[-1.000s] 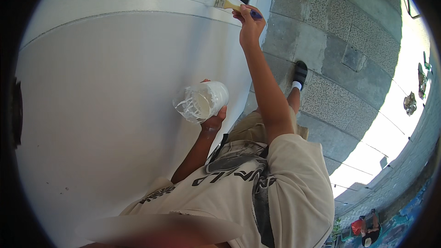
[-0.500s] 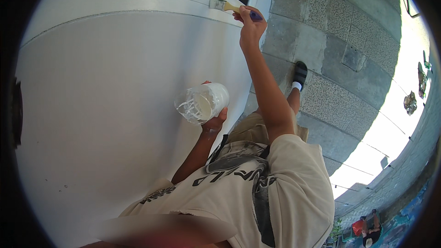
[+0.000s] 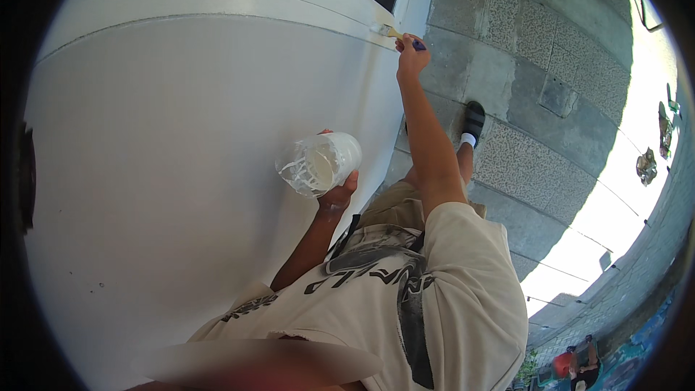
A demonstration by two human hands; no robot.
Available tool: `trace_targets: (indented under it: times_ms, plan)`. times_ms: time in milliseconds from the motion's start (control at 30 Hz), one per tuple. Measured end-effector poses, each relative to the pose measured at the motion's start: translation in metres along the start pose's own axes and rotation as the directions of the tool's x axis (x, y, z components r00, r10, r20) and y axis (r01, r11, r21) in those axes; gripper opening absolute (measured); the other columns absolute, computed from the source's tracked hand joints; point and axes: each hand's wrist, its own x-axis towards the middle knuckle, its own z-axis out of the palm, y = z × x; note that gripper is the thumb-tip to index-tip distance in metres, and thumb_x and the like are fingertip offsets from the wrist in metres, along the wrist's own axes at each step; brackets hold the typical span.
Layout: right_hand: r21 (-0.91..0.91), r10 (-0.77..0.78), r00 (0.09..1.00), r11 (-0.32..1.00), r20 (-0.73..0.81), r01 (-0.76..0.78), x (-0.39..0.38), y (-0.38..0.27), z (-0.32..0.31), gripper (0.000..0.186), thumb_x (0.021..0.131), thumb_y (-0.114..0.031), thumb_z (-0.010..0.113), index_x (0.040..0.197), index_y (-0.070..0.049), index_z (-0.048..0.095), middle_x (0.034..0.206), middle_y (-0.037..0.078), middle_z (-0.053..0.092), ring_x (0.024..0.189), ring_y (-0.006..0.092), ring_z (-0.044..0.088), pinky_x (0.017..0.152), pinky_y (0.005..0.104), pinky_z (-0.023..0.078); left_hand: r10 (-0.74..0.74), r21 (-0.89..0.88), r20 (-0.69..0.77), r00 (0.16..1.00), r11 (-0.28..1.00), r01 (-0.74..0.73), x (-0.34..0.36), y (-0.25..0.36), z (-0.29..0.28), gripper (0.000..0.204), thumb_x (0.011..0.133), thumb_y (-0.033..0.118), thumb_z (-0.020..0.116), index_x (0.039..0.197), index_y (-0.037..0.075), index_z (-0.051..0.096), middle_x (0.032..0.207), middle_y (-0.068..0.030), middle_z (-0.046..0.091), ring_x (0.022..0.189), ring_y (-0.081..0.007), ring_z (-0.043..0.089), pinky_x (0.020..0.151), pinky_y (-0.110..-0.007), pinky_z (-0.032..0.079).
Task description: The person paints a white door frame with white paint using a paint brush.
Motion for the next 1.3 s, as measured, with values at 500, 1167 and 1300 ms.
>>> trace_targets:
  times_ms: [500, 1167, 1300]
  plan:
    - [0.299, -0.016, 0.948, 0.95, 0.319, -0.085, -0.04, -0.055, 0.05, 0.02, 0.091, -0.007, 0.073, 0.104, 0.007, 0.066, 0.086, 0.019, 0.073, 0.075, 0.0271, 0.075, 0.07, 0.0337, 0.061, 0.018, 0.05, -0.012, 1.0, 0.999, -0.018, -0.005, -0.009, -0.007, 0.093, 0.074, 0.021, 0.083, 0.15, 0.003, 0.034, 0.145, -0.0126, 0.041, 0.132, -0.0271, 0.045, 0.11, -0.042, 0.043]
    - [0.266, -0.134, 0.946, 0.963, 0.296, 0.053, -0.069, -0.108, 0.081, 0.016, 0.093, -0.008, 0.073, 0.099, 0.007, 0.069, 0.088, 0.016, 0.071, 0.075, 0.0243, 0.073, 0.069, 0.0327, 0.061, 0.052, 0.009, -0.09, 0.995, 0.999, -0.051, 0.013, 0.016, 0.013, 0.095, 0.073, 0.028, 0.085, 0.15, 0.004, 0.035, 0.146, -0.0131, 0.042, 0.133, -0.0276, 0.045, 0.11, -0.042, 0.042]
    - [-0.092, -0.065, 0.998, 0.994, 0.01, 0.065, -0.011, -0.023, 0.009, 0.012, 0.093, -0.005, 0.071, 0.099, 0.006, 0.069, 0.087, 0.015, 0.071, 0.074, 0.0221, 0.073, 0.066, 0.0307, 0.061, 0.029, 0.027, -0.119, 0.993, 0.999, -0.026, 0.008, -0.002, 0.017, 0.094, 0.073, 0.03, 0.086, 0.149, 0.004, 0.036, 0.147, -0.0131, 0.042, 0.134, -0.0276, 0.045, 0.11, -0.042, 0.042]
